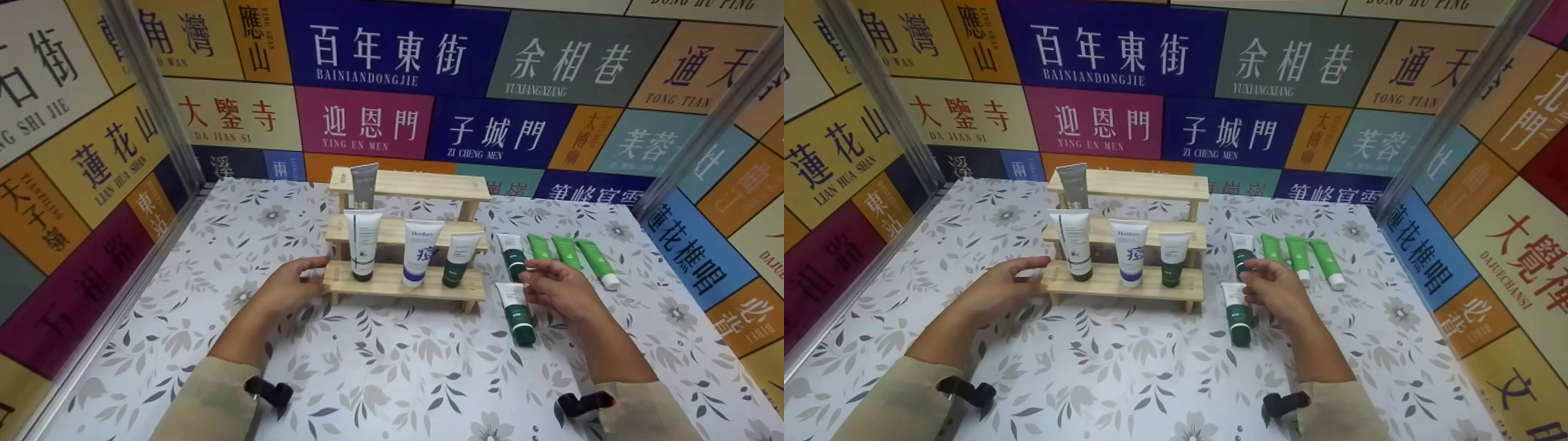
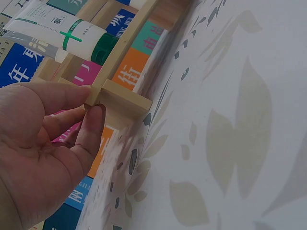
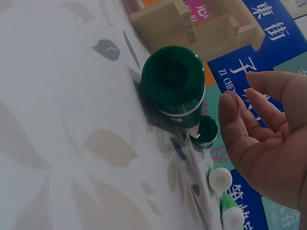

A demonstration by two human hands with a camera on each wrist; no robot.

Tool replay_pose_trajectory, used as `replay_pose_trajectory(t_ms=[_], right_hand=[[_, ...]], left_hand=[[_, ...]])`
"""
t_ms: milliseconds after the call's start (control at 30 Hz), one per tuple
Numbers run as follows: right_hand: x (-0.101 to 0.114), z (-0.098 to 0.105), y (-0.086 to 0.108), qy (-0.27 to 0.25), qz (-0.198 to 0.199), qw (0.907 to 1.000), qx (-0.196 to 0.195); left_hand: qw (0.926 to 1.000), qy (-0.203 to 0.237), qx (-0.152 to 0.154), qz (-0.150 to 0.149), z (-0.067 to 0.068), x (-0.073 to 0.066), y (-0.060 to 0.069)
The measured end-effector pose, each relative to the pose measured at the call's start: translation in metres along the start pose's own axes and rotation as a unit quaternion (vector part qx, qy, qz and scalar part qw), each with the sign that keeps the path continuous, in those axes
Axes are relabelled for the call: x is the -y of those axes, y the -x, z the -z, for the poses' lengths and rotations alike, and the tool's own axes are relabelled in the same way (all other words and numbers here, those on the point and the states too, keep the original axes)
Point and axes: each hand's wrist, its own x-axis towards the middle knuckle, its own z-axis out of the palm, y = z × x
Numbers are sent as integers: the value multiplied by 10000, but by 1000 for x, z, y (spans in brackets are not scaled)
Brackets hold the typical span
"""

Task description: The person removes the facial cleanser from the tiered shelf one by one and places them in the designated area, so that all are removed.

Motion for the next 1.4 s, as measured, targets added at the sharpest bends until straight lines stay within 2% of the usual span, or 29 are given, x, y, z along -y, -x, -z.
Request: replay_pose_trajectory(t_ms=[167, 500, 733, 1033, 1200, 1400], right_hand=[[9, -11, 8, -419, 432, 9982, 42], [29, -33, 22, -472, 933, 9945, 88], [52, -46, 37, -422, 1322, 9903, 51], [88, -63, 51, -571, 1773, 9821, 279], [109, -76, 53, -615, 2087, 9754, 361], [136, -95, 43, -710, 2375, 9677, 468]], left_hand=[[10000, -50, -13, 4, 0, -1, 1], [10000, 30, 47, 64, -2, -2, 0], [9998, -124, 45, 134, 1, -4, 1], [9996, -242, 39, 99, 2, -4, 0], [9992, -348, 2, 191, 1, -4, 1], [9995, -307, 37, -97, 2, -2, 1]])
